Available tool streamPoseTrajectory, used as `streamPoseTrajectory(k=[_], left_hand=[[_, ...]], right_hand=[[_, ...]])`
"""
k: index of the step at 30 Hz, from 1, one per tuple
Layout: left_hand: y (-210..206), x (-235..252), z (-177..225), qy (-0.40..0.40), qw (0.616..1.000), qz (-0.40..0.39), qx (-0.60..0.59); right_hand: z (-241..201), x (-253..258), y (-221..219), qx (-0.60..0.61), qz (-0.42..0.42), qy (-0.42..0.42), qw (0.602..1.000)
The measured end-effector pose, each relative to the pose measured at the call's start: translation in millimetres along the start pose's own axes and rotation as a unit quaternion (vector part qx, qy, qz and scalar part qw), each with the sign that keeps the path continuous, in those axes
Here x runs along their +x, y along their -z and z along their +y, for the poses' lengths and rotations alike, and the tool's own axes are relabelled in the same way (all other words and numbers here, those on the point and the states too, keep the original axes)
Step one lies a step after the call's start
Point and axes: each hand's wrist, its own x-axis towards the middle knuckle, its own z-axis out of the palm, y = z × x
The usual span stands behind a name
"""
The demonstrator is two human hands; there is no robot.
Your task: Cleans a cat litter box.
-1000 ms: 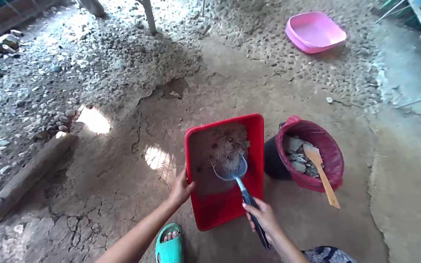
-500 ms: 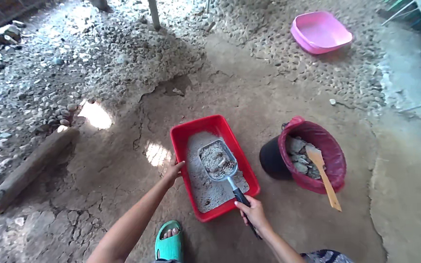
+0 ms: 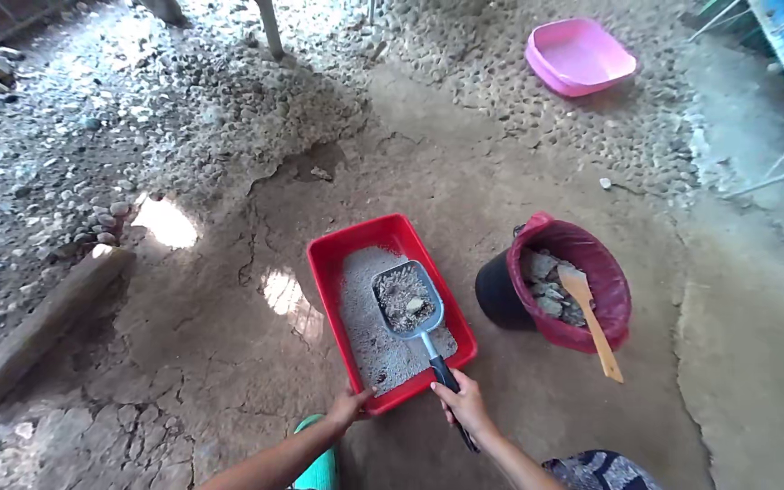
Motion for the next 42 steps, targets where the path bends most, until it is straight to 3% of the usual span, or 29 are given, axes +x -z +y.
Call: streamPoseTrajectory(k=[6,18,24,30,34,36,38,40,42], left_hand=[[-10,2,6,0.028,0.998,0.038,0.041],[-13,-3,7,-0.075,0.996,0.021,-0.034],[-9,-15,48,-0.095,0.993,0.065,0.001],[-3,-52,127,-0.130,0.987,0.061,-0.070],[-10,-70,152,-0.106,0.988,0.032,-0.110],[-15,-61,131,-0.111,0.988,0.024,-0.104],[-15,-41,97,-0.109,0.991,0.009,-0.071],[-4,-10,60,-0.104,0.994,0.002,-0.015],[10,14,44,-0.096,0.995,0.005,0.026]], right_hand=[[-5,0,6,-0.014,0.003,-0.016,1.000],[-5,-5,11,-0.070,0.003,-0.023,0.997],[-44,-27,35,0.016,-0.025,-0.067,0.997],[-116,-75,100,0.183,0.051,0.042,0.981],[-123,-81,161,0.205,0.120,0.132,0.962],[-117,-81,185,0.155,0.191,0.145,0.958],[-106,-80,199,-0.022,0.293,0.113,0.949],[-93,-78,208,-0.282,0.345,0.036,0.895],[-80,-73,210,-0.426,0.351,-0.040,0.833]])
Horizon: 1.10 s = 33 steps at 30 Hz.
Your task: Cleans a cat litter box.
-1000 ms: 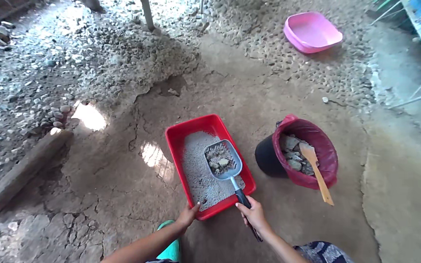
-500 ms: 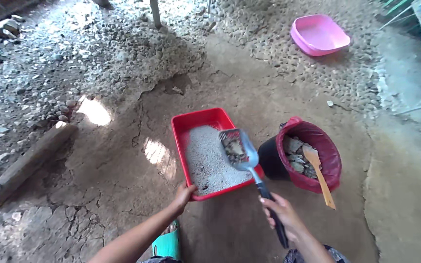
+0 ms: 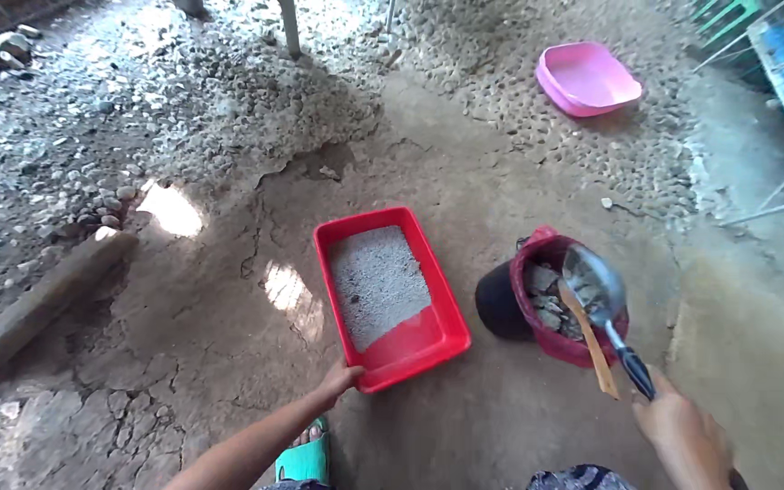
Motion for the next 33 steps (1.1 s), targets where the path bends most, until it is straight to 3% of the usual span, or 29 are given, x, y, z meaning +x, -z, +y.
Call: streamPoseTrajectory(k=[3,5,8,10,13,16,18,20,25,30,33], left_hand=[[11,11,25,-0.010,0.999,0.044,-0.011],[28,30,52,-0.035,0.995,0.094,-0.007],[56,61,93,-0.041,0.994,0.102,0.025],[64,70,105,-0.039,0.994,0.091,0.041],[62,67,108,-0.096,0.988,0.085,0.081],[49,35,110,-0.150,0.978,0.069,0.128],[37,7,107,-0.186,0.970,0.055,0.149],[28,-13,99,-0.229,0.957,0.056,0.169],[24,-21,90,-0.264,0.947,0.038,0.178],[26,-12,91,-0.195,0.974,0.037,0.113],[32,-1,97,-0.144,0.987,0.034,0.066]], right_hand=[[6,-1,-3,-0.064,0.033,-0.030,0.997],[3,-11,7,-0.012,0.066,-0.025,0.997],[-8,-34,19,0.149,0.072,0.063,0.984],[-22,-55,10,0.268,-0.033,0.096,0.958],[-51,-85,-28,0.377,-0.267,0.049,0.886],[-71,-118,-79,0.342,-0.409,-0.007,0.846],[-81,-132,-103,0.325,-0.450,-0.014,0.832],[-99,-137,-117,0.350,-0.450,-0.004,0.821],[-163,-110,-129,0.456,-0.357,0.063,0.813],[-229,-73,-147,0.495,-0.312,0.112,0.803],[-227,-71,-159,0.493,-0.284,0.119,0.814]])
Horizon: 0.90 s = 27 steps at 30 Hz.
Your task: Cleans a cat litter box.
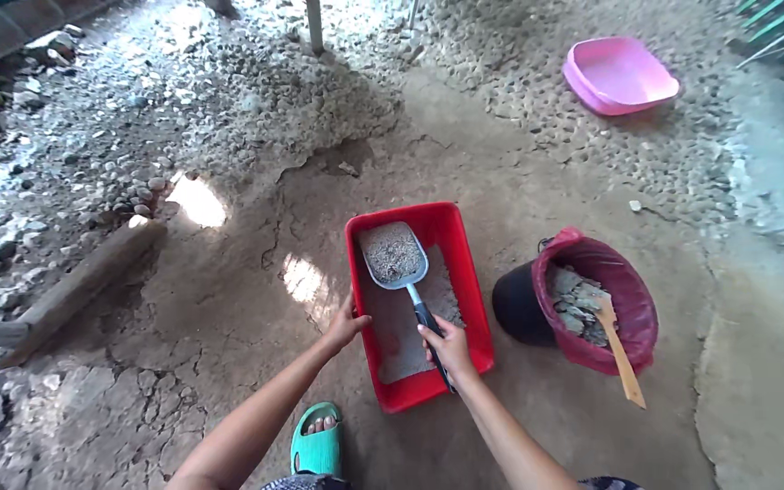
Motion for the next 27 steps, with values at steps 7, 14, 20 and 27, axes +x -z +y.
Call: streamPoseTrajectory(k=[7,14,20,27], left_hand=[[19,30,-41,0.082,0.994,0.022,-0.074],[-28,-31,-78,0.120,0.988,0.006,-0.100],[-62,-64,-122,0.219,0.973,-0.066,-0.043],[-69,-60,-111,0.231,0.971,-0.056,-0.026]], right_hand=[[41,-44,43,-0.003,0.043,-0.024,0.999],[73,-62,65,-0.015,0.019,-0.030,0.999],[74,-63,60,-0.007,0.002,-0.067,0.998],[73,-59,66,-0.021,0.008,-0.066,0.998]])
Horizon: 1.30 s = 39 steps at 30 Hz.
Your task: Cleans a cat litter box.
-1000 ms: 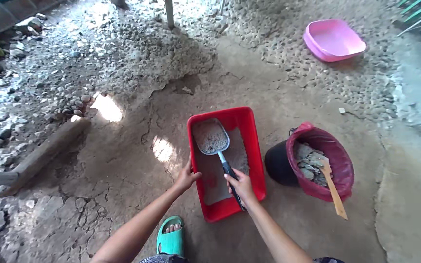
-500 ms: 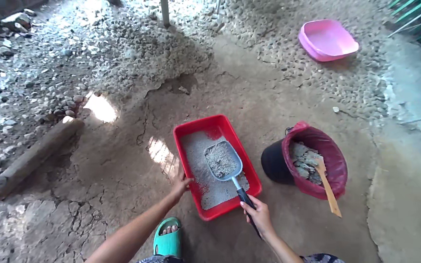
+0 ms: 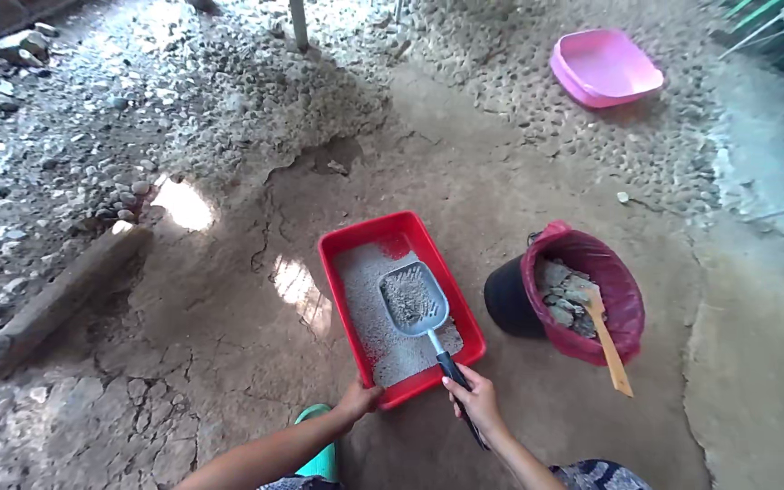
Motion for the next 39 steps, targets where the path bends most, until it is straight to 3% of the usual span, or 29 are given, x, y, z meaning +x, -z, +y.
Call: streamPoseTrajectory(k=[13,15,17,18,21,26,29,31,33,36,39], left_hand=[[-3,-2,6,-0.056,0.998,0.041,0.001],[-2,-11,17,-0.073,0.995,0.043,0.046],[-7,-37,46,-0.035,0.993,0.067,0.090],[-7,-51,66,0.003,0.995,0.075,0.072],[23,-36,66,-0.086,0.993,0.063,-0.051],[39,-55,99,-0.089,0.982,0.065,-0.156],[44,-62,101,-0.089,0.976,0.051,-0.191],[39,-65,98,-0.086,0.975,0.038,-0.201],[30,-60,85,-0.086,0.978,0.031,-0.189],[22,-33,51,-0.082,0.991,0.023,-0.107],[29,1,23,-0.076,0.997,0.006,0.008]], right_hand=[[-9,-9,7,0.005,-0.015,-0.024,1.000],[-19,-14,12,0.013,-0.026,-0.040,0.999],[-39,-21,21,0.047,-0.022,-0.050,0.997],[-52,-25,29,0.068,-0.022,-0.052,0.996],[-93,-40,60,0.140,0.003,-0.030,0.990],[-128,-51,131,0.191,0.103,0.082,0.973],[-123,-55,169,0.040,0.232,0.173,0.957],[-116,-61,186,-0.229,0.330,0.174,0.899],[-109,-63,199,-0.420,0.352,0.114,0.829],[-95,-54,209,-0.502,0.348,-0.015,0.791],[-88,-57,203,-0.482,0.352,0.020,0.802]])
